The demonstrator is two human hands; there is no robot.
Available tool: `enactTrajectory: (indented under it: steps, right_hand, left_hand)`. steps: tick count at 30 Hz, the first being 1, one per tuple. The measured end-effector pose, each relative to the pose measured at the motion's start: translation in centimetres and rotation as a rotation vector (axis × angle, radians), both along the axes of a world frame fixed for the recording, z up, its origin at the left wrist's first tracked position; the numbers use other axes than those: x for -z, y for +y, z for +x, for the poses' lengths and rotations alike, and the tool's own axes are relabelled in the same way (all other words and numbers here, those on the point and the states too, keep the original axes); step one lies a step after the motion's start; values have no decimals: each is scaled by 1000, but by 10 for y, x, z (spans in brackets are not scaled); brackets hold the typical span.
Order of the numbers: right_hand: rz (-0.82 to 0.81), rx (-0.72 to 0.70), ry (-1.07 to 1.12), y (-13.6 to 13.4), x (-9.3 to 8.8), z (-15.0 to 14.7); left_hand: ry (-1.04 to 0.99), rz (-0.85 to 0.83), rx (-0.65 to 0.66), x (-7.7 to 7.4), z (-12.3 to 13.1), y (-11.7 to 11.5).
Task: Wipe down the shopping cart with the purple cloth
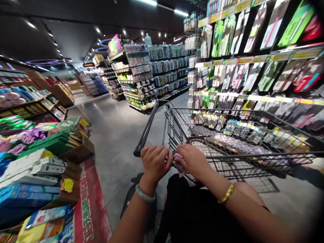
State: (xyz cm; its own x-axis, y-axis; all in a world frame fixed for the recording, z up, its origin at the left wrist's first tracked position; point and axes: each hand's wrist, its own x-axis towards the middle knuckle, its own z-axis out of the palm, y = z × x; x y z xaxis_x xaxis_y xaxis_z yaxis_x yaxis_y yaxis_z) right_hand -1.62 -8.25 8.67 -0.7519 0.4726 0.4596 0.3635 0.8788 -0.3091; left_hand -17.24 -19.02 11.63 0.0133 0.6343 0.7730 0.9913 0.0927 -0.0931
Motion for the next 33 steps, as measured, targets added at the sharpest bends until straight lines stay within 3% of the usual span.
enactTrajectory:
  steps: [4,7,9,11,14,16,19,22,25,28,31,33]
  right_hand:
    - [44,51,-102,23,11,26]
    - [12,228,-89,42,15,46]
    - [-29,336,-78,44,12,40]
    - [-28,309,-88,37,7,20]
    - [40,152,-112,29,-1,-6]
    - [49,134,-161,34,-2,-1]
    - [20,195,-224,49,2,33]
    - [29,283,-197,54,8,57]
    - [41,340,-190,48,9,48]
    - [50,306,-236,47,7,42]
    - [0,310,-250,55,4,69]
    - [-68,399,-243,61,2,91]
  left_hand:
    - [-13,-16,45,-2,-14,9]
    - [-43,-24,66,-5,-21,17]
    - [-54,-47,68,-7,-25,24]
    - [-55,-83,63,-9,-30,32]
    - [-52,-118,62,-12,-42,43]
    - [-44,-131,73,-13,-51,47]
    - [-32,-144,98,-13,-54,47]
    - [-83,-9,64,-11,-34,48]
    - [-176,85,106,-4,5,63]
    - [-211,-170,245,6,41,91]
    - [-222,-492,172,13,60,114]
    - [-223,-633,81,15,65,122]
